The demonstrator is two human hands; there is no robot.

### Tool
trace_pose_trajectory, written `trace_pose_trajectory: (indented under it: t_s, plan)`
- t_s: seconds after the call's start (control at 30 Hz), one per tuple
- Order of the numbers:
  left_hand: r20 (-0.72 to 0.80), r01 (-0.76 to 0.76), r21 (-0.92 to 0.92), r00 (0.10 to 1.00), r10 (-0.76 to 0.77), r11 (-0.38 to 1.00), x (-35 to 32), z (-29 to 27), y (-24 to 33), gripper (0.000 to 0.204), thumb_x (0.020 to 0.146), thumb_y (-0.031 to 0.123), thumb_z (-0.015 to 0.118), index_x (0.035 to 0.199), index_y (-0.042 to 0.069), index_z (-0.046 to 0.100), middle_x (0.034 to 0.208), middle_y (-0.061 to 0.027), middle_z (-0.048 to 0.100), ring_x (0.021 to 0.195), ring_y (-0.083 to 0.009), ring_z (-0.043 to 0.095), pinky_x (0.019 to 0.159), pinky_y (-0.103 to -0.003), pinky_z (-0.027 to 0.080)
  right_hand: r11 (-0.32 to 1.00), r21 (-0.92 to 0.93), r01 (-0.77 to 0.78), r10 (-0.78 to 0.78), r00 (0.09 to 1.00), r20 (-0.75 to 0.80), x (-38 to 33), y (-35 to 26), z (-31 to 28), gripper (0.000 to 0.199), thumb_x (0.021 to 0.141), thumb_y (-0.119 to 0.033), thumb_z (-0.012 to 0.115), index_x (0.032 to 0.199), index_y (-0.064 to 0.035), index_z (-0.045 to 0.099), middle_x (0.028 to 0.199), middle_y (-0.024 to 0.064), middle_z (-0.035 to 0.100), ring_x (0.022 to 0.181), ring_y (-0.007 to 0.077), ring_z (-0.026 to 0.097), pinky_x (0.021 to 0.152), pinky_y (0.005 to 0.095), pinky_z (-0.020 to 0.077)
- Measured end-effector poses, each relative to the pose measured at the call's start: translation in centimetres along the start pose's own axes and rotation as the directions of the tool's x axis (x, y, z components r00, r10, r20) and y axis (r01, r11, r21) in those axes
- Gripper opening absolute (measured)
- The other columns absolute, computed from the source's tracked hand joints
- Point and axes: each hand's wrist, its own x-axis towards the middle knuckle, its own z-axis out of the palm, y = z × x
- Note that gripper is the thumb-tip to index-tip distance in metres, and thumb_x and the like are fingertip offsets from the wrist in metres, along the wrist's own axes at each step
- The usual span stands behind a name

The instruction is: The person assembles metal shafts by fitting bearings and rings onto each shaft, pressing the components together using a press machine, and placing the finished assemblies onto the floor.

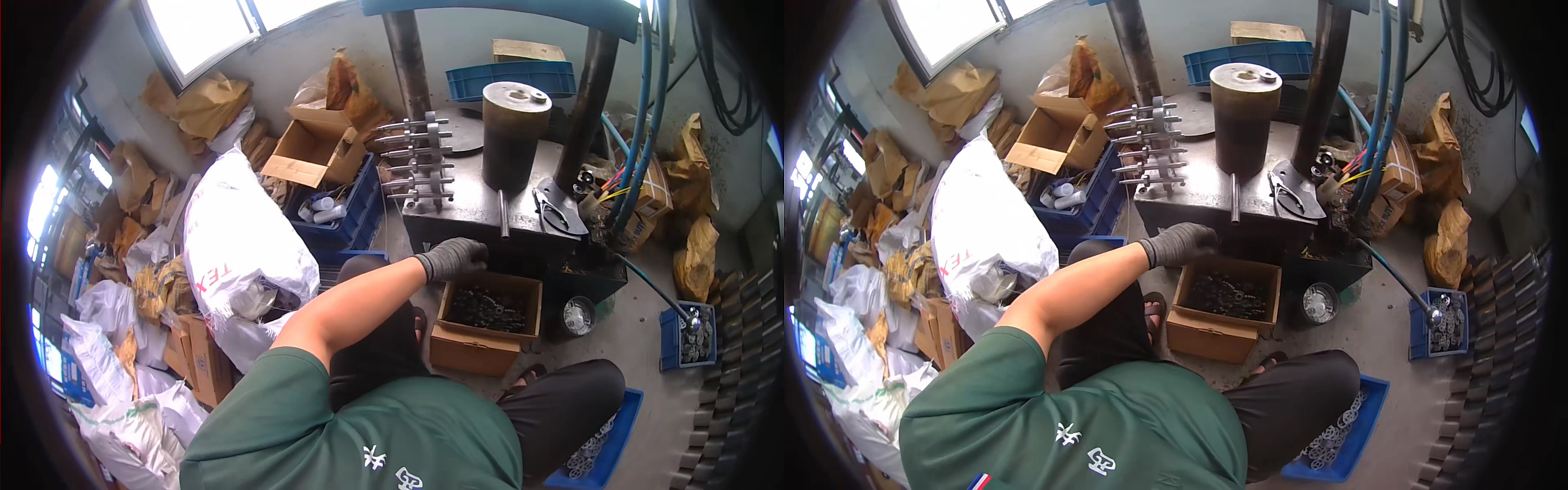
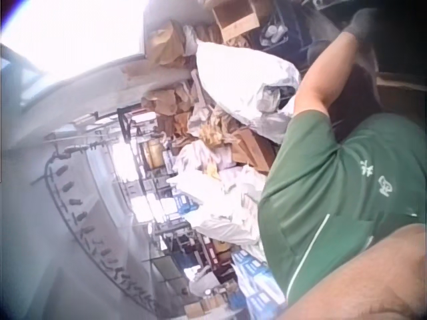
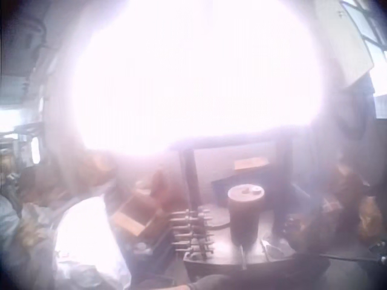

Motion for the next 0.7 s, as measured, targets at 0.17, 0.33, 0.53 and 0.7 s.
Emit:
trace_pose_trajectory:
  t_s: [0.17,0.33,0.53,0.7]
  plan:
    - [-0.02,-0.039,-0.075,0.999,0.038,0.996,0.0,0.3,-0.1,0.029,0.092,0.027,0.07,0.113,0.006,0.071,0.109,-0.0192,0.072,0.105,-0.0394,0.069,0.093,-0.047,0.055,0.982,0.041,0.183,-0.183,0.983,-0.007,3.2,-3.4,-7.0,0.08,0.086,-0.056,0.067,0.15,-0.0115,0.048,0.152,0.0197,0.048,0.139,0.0422,0.046,0.119,0.0518,0.0273]
    - [-0.051,-0.037,-0.079,0.998,0.033,0.996,0.1,-0.2,0.7,0.026,0.092,0.025,0.069,0.111,0.007,0.072,0.106,-0.019,0.073,0.104,-0.0389,0.07,0.092,-0.046,0.055,0.931,0.076,0.357,-0.358,0.934,-0.001,5.9,-7.0,-11.0,0.069,0.087,-0.049,0.067,0.143,-0.0086,0.054,0.143,0.0215,0.055,0.131,0.0422,0.053,0.112,0.0509,0.0356]
    - [-0.123,-0.071,-0.298,0.992,0.036,0.952,1.7,-3.4,2.0,0.027,0.095,0.023,0.07,0.115,0.005,0.071,0.108,-0.0173,0.075,0.106,-0.0316,0.072,0.095,-0.042,0.055,0.862,0.15,0.484,-0.489,0.872,-0.003,6.2,-10.5,-14.6,0.057,0.089,-0.04,0.067,0.134,-0.0052,0.061,0.131,0.0237,0.063,0.121,0.0422,0.061,0.103,0.0498,0.0456]
    - [-0.278,-0.193,-0.514,0.959,0.051,0.836,4.9,-8.3,3.2,0.024,0.097,0.018,0.072,0.113,0.002,0.07,0.103,-0.0147,0.076,0.101,-0.0211,0.072,0.093,-0.037,0.056,0.813,0.22,0.538,-0.548,0.836,-0.021,5.0,-14.8,-19.5,0.047,0.09,-0.032,0.067,0.127,-0.0023,0.067,0.122,0.0256,0.07,0.113,0.0422,0.067,0.096,0.0489,0.0539]
